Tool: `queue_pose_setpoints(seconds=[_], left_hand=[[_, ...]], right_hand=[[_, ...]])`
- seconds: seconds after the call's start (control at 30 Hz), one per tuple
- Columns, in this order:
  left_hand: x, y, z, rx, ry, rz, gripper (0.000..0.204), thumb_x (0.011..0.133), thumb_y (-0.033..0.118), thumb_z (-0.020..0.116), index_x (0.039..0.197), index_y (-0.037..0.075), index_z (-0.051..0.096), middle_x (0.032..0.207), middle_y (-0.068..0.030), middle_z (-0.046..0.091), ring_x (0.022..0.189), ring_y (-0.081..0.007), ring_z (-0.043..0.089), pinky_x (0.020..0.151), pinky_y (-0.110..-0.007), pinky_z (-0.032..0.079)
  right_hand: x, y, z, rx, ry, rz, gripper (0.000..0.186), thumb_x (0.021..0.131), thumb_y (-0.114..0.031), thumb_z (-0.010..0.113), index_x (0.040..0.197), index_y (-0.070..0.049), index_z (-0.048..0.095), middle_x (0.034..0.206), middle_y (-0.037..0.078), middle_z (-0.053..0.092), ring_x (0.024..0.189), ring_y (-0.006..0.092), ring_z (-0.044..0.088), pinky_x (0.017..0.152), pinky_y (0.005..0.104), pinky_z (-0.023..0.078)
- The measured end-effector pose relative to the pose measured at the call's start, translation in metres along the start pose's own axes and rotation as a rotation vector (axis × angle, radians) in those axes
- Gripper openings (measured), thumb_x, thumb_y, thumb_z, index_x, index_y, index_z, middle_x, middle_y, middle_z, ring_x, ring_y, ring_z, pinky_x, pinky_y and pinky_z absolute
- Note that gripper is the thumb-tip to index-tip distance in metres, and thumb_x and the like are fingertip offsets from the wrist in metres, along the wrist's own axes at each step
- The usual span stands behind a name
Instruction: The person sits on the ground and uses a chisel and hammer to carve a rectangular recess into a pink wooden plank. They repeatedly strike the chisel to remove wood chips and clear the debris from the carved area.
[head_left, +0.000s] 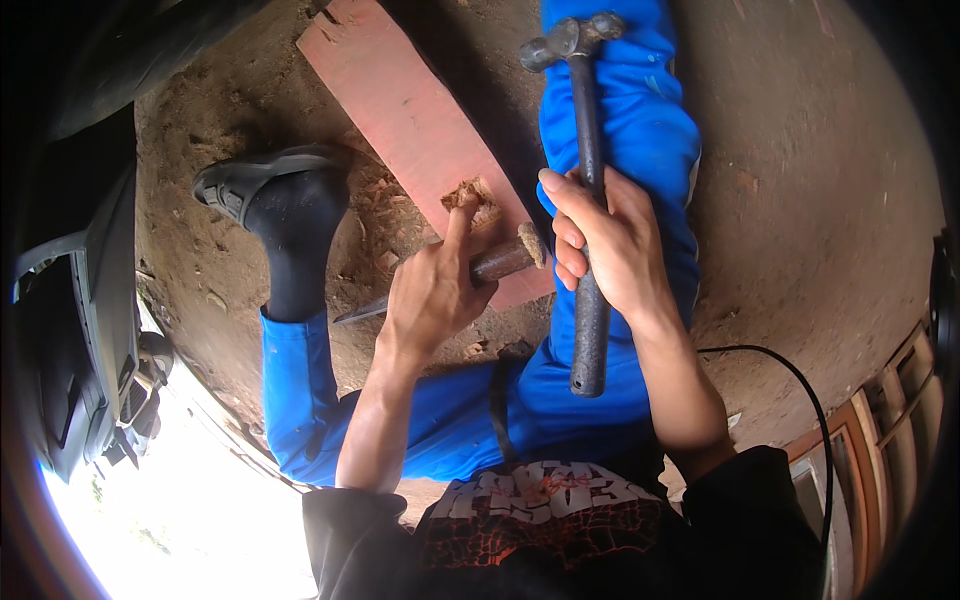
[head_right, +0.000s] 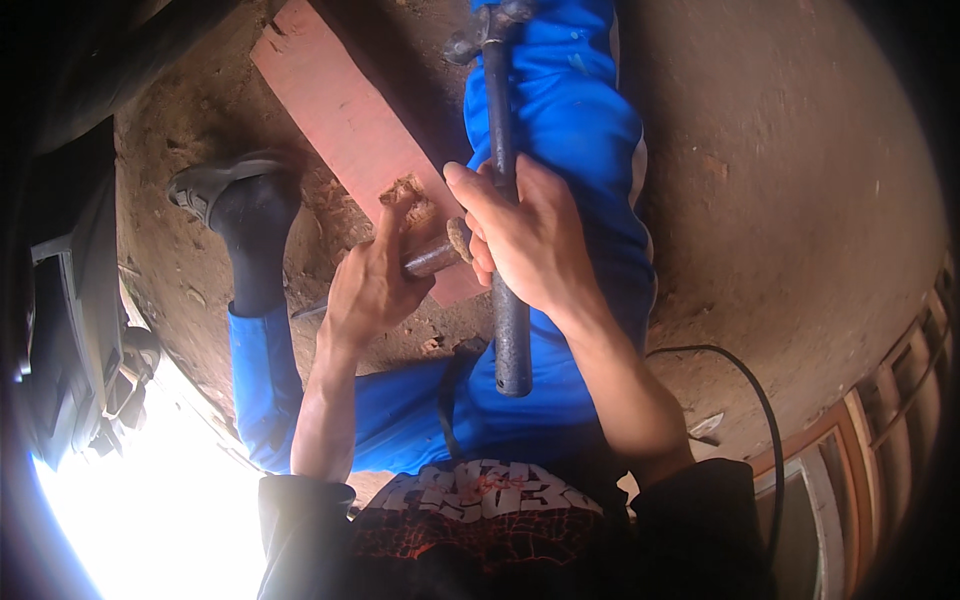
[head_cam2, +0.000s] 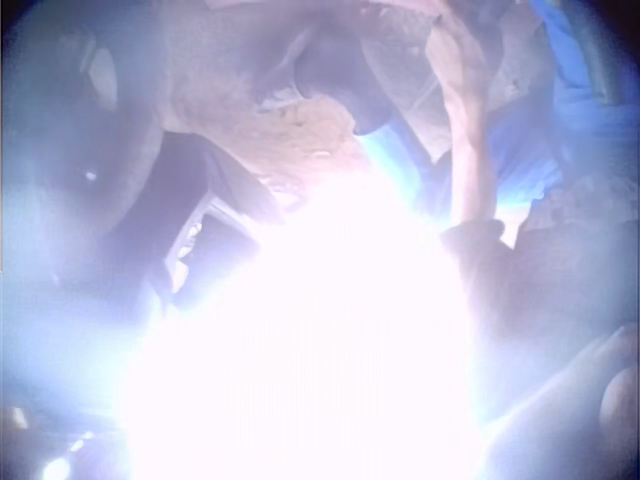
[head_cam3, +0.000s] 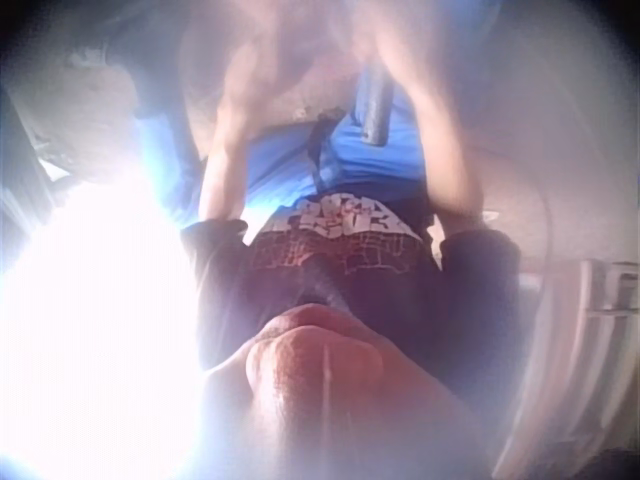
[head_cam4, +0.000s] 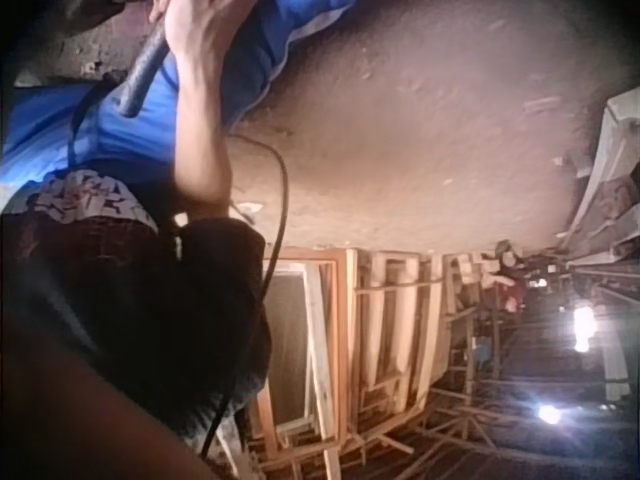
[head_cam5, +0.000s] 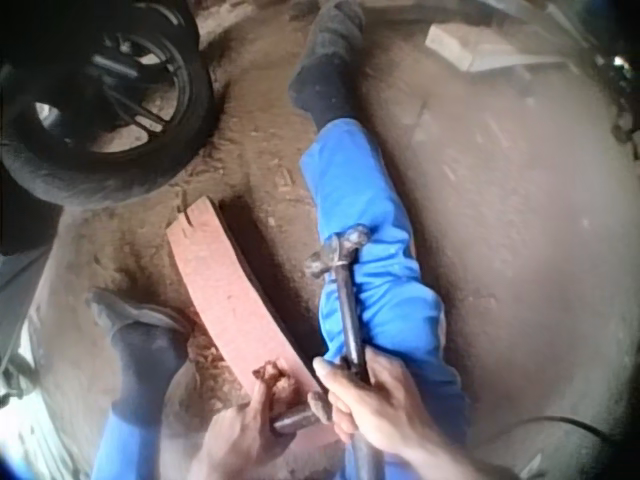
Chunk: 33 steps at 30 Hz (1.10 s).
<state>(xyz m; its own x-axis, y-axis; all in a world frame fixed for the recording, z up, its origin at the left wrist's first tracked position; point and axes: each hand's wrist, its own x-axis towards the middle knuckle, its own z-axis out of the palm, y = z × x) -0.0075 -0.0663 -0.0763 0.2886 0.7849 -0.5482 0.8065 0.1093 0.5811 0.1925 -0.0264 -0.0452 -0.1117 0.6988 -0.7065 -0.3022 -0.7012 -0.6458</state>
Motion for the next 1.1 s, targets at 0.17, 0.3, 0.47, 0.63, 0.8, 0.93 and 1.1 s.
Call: queue_pose_setpoints(seconds=[0.17, 0.3, 0.47, 0.63, 0.8, 0.93, 1.1], left_hand=[[0.005, 0.0, -0.01, -0.013, 0.025, 0.043, 0.08, 0.072, 0.007, 0.078, 0.142, 0.01, 0.039, 0.091, -0.0184, 0.072, 0.081, -0.041, 0.07, 0.07, -0.048, 0.058], [0.002, -0.002, -0.011, -0.152, 0.14, 0.034, 0.076, 0.072, -0.001, 0.073, 0.142, 0.008, 0.045, 0.095, -0.0217, 0.071, 0.087, -0.0395, 0.071, 0.073, -0.043, 0.058], [-0.005, -0.009, 0.007, -0.087, 0.118, 0.065, 0.092, 0.072, 0.003, 0.074, 0.154, 0.009, 0.033, 0.087, -0.0168, 0.071, 0.078, -0.0356, 0.072, 0.067, -0.043, 0.057], [-0.006, -0.008, 0.008, -0.074, 0.098, 0.09, 0.091, 0.075, 0.009, 0.076, 0.155, 0.009, 0.032, 0.087, -0.0188, 0.072, 0.075, -0.0369, 0.071, 0.064, -0.044, 0.057], [-0.006, -0.003, 0.002, -0.025, 0.124, 0.075, 0.085, 0.072, 0.006, 0.076, 0.15, 0.01, 0.042, 0.09, -0.0211, 0.072, 0.078, -0.0374, 0.071, 0.066, -0.044, 0.057], [-0.012, -0.004, -0.011, 0.009, -0.05, 0.131, 0.087, 0.07, 0.001, 0.075, 0.15, 0.008, 0.042, 0.094, -0.0214, 0.072, 0.083, -0.0368, 0.072, 0.072, -0.042, 0.056], [-0.015, -0.012, -0.016, -0.074, 0.085, 0.13, 0.091, 0.068, 0.003, 0.075, 0.152, 0.007, 0.038, 0.093, -0.0192, 0.071, 0.076, -0.0364, 0.072, 0.067, -0.044, 0.058]], right_hand=[[0.001, 0.0, -0.004, -0.002, -0.023, -0.003, 0.027, 0.096, -0.024, 0.067, 0.087, -0.005, 0.051, 0.061, -0.001, 0.049, 0.043, 0.007, 0.048, 0.039, 0.0251, 0.042], [0.001, 0.002, -0.004, -0.005, -0.035, -0.017, 0.027, 0.096, -0.024, 0.068, 0.087, -0.004, 0.052, 0.059, 0.0, 0.05, 0.042, 0.0083, 0.05, 0.038, 0.0255, 0.042], [0.003, 0.004, -0.007, -0.017, -0.051, -0.025, 0.028, 0.095, -0.025, 0.068, 0.087, -0.003, 0.053, 0.058, 0.001, 0.051, 0.041, 0.0096, 0.052, 0.038, 0.0261, 0.041], [0.003, 0.004, -0.007, -0.016, -0.055, -0.034, 0.03, 0.095, -0.026, 0.069, 0.086, -0.002, 0.053, 0.058, 0.001, 0.051, 0.041, 0.0101, 0.052, 0.038, 0.0264, 0.04], [0.005, 0.004, -0.006, -0.037, -0.054, -0.049, 0.03, 0.094, -0.026, 0.068, 0.084, -0.003, 0.053, 0.057, 0.001, 0.051, 0.04, 0.0099, 0.051, 0.038, 0.0266, 0.04], [0.005, 0.005, -0.006, -0.064, -0.039, -0.053, 0.03, 0.094, -0.026, 0.068, 0.084, -0.003, 0.053, 0.055, 0.001, 0.051, 0.04, 0.0097, 0.051, 0.037, 0.0265, 0.04], [0.005, 0.004, -0.007, -0.049, -0.065, -0.036, 0.029, 0.094, -0.025, 0.068, 0.084, -0.003, 0.053, 0.055, 0.0, 0.05, 0.04, 0.0097, 0.051, 0.037, 0.0263, 0.039]])
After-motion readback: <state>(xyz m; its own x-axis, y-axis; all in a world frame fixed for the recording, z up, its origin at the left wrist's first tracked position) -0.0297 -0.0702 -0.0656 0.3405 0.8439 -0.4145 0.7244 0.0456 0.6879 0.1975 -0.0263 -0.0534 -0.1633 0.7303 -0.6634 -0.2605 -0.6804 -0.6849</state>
